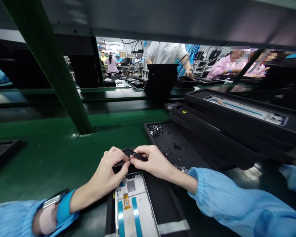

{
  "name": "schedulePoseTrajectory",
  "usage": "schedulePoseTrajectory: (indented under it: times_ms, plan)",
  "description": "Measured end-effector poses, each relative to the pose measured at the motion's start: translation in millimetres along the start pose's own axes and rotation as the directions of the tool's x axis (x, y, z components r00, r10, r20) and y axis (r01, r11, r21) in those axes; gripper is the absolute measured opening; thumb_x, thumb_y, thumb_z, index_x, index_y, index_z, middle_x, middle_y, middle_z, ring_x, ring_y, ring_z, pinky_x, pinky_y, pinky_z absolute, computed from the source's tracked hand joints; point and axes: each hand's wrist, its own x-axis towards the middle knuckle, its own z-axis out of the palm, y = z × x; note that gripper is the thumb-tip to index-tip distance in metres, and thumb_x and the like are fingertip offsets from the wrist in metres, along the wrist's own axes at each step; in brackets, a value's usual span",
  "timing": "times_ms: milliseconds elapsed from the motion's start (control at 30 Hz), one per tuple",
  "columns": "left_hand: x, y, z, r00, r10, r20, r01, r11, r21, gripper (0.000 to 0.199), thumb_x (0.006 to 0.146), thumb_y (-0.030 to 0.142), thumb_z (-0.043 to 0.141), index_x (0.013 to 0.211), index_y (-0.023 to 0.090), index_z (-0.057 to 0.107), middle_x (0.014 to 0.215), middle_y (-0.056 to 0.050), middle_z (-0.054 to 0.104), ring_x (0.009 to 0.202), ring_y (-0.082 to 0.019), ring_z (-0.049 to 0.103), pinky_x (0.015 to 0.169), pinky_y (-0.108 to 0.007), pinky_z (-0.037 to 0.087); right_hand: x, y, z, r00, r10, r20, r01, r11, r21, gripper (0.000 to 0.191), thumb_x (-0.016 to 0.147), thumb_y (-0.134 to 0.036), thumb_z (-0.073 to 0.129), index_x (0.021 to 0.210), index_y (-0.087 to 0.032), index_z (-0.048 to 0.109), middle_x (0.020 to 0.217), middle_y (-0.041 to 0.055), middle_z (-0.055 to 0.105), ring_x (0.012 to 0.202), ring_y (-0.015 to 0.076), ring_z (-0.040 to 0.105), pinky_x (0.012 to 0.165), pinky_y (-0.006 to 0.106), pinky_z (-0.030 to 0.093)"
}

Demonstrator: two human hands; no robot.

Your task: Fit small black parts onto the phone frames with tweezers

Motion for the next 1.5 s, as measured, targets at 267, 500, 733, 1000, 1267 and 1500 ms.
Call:
schedulePoseTrajectory:
  times_ms: [267,500,733,1000,1267,1500]
  plan:
    - [-2,-1,0.1,1.000,-0.001,0.009,0.002,0.999,-0.047,0.016,0.083,0.019,0.046,0.072,0.019,0.057,0.074,-0.001,0.061,0.078,-0.017,0.051,0.069,-0.030,0.036,-6,2,-1,0.988,-0.122,-0.099,0.113,0.989,-0.095,0.009,0.069,-0.013,0.057,0.071,-0.010,0.065,0.068,0.0013,0.061,0.058,0.0082,0.052,0.054,0.017,0.040]
    - [0,2,-1.7,1.000,-0.022,0.022,0.023,0.999,-0.045,0.018,0.083,0.022,0.047,0.073,0.019,0.061,0.077,-0.002,0.065,0.077,-0.017,0.053,0.069,-0.030,0.038,-6,-2,1,0.978,-0.182,-0.099,0.163,0.970,-0.181,0.008,0.067,-0.012,0.060,0.069,-0.011,0.068,0.066,0.0011,0.062,0.058,0.0087,0.053,0.054,0.017,0.040]
    - [-6,-10,-5.7,0.999,-0.013,0.039,0.013,1.000,-0.009,0.017,0.085,0.023,0.046,0.092,0.021,0.062,0.093,-0.003,0.065,0.089,-0.019,0.053,0.079,-0.033,0.042,-7,-4,-3,0.988,-0.141,-0.058,0.124,0.964,-0.236,0.010,0.069,-0.013,0.058,0.071,-0.012,0.068,0.067,0.0004,0.063,0.060,0.0098,0.053,0.054,0.019,0.037]
    - [-44,-5,-25.4,0.999,0.023,0.043,-0.026,0.996,0.082,0.015,0.086,0.020,0.045,0.092,0.020,0.059,0.092,-0.004,0.065,0.093,-0.019,0.051,0.080,-0.033,0.047,-9,-12,12,0.987,-0.152,0.047,0.159,0.937,-0.312,0.008,0.070,-0.013,0.059,0.067,-0.012,0.066,0.063,-0.0006,0.060,0.058,0.0091,0.051,0.054,0.020,0.033]
    - [-39,-7,-18.5,0.997,0.046,0.066,-0.046,0.999,-0.006,0.016,0.084,0.015,0.049,0.087,0.020,0.063,0.085,-0.003,0.066,0.094,-0.019,0.048,0.077,-0.030,0.048,-10,-6,15,0.975,-0.190,0.114,0.218,0.913,-0.344,0.008,0.067,-0.008,0.058,0.067,-0.013,0.065,0.068,0.0013,0.059,0.063,0.0108,0.052,0.057,0.020,0.035]
    - [-39,-7,-16.7,0.996,0.082,0.026,-0.081,0.996,-0.021,0.015,0.082,0.013,0.049,0.082,0.019,0.064,0.078,-0.003,0.066,0.090,-0.020,0.050,0.076,-0.032,0.048,-12,-5,18,0.975,-0.201,0.096,0.222,0.908,-0.355,0.005,0.066,-0.008,0.060,0.065,-0.012,0.062,0.065,-0.0002,0.056,0.062,0.0104,0.051,0.056,0.020,0.034]
